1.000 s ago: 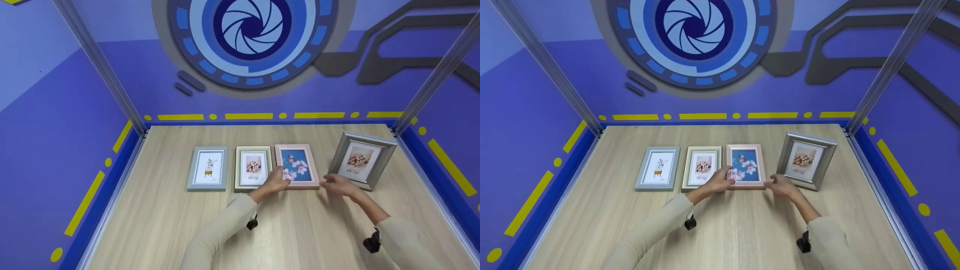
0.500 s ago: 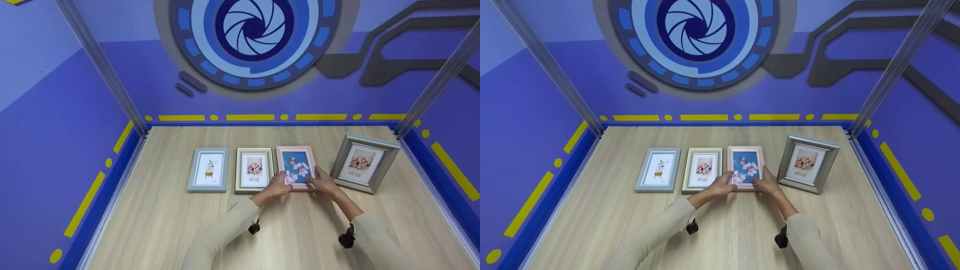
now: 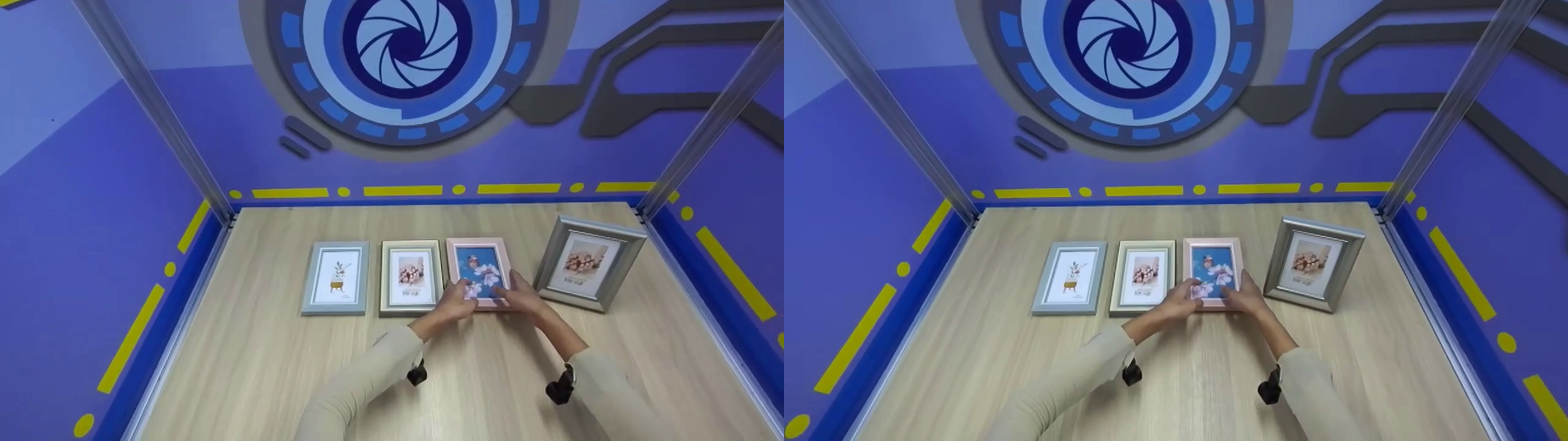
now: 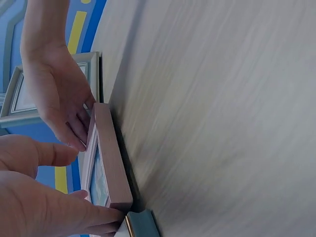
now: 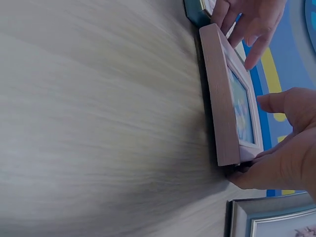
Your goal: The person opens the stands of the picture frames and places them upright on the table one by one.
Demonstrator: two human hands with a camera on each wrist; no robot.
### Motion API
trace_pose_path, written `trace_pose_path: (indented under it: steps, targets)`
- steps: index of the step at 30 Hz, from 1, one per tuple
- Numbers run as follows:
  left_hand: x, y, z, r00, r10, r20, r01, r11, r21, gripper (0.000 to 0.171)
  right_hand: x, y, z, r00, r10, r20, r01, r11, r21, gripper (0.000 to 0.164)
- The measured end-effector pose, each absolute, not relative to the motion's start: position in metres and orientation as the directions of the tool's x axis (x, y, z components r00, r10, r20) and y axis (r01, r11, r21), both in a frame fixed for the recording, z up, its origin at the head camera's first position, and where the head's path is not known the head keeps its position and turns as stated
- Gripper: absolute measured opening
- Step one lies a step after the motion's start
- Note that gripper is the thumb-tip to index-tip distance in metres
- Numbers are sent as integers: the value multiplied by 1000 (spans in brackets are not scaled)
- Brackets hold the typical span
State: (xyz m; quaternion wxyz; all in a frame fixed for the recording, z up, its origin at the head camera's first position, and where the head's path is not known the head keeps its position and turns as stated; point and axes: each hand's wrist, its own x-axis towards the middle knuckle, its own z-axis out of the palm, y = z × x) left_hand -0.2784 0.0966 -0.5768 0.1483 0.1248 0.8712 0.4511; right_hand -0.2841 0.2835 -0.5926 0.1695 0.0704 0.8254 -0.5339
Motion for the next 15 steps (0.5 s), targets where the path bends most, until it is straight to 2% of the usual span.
trace_pose_path:
  steps: [4, 8, 15]
  targets:
    - [-278, 97, -575, -935, 339, -104, 97, 525, 845, 40, -281, 285, -590, -940, -72, -334, 277, 407, -870, 74]
    - [-278, 96, -574, -964, 256, -75, 55, 468, 882, 36, -277, 289, -588, -947, -77, -311, 260, 383, -887, 65]
    - [-281, 89, -574, -993, 71, -96, -67, 330, 941, 33, -275, 291, -582, -958, -51, -281, 248, 336, -909, 72]
